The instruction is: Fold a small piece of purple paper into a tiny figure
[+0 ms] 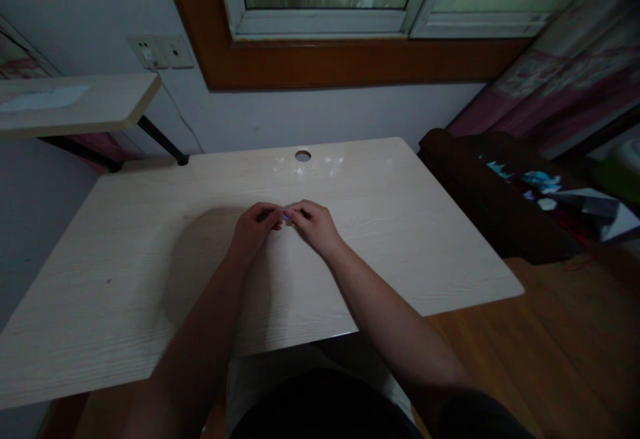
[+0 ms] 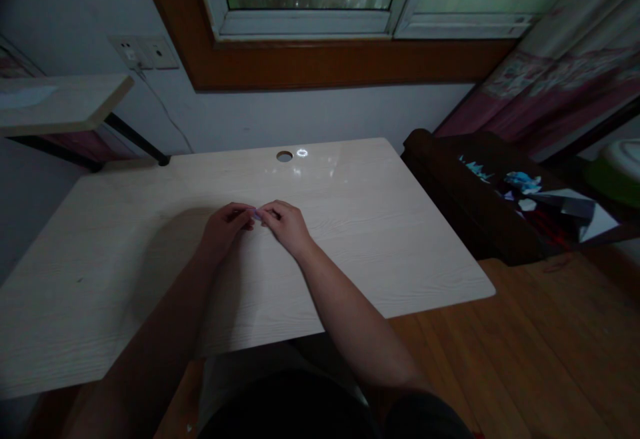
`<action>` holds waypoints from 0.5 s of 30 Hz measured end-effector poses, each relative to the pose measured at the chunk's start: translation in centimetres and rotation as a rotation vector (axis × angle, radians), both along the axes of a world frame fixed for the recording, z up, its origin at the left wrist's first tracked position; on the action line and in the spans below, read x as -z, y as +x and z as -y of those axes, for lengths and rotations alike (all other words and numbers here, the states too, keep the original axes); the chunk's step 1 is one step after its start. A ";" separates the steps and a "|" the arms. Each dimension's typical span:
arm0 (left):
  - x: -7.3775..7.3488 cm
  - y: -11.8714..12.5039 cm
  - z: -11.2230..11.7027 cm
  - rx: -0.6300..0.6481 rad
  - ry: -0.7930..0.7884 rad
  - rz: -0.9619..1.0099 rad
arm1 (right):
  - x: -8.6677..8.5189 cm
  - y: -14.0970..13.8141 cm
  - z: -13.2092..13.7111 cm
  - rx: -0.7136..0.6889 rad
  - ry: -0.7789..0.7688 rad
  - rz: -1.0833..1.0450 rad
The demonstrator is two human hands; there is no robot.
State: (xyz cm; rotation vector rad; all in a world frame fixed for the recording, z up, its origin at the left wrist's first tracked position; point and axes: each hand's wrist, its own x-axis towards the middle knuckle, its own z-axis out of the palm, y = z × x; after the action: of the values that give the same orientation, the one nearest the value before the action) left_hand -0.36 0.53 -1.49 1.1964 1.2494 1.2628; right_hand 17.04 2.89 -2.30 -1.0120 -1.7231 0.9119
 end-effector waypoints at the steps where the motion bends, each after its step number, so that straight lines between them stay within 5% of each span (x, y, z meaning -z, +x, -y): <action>1: 0.0 0.0 0.0 -0.003 -0.001 -0.018 | 0.0 0.0 0.0 -0.005 0.009 0.008; 15: -0.1 0.0 0.1 -0.031 -0.013 -0.084 | -0.1 0.1 -0.1 -0.012 0.096 0.099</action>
State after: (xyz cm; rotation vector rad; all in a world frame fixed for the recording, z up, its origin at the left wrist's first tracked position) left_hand -0.39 0.39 -1.41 1.2358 1.3398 1.2354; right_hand 17.13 3.04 -2.20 -0.9989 -1.8392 0.7896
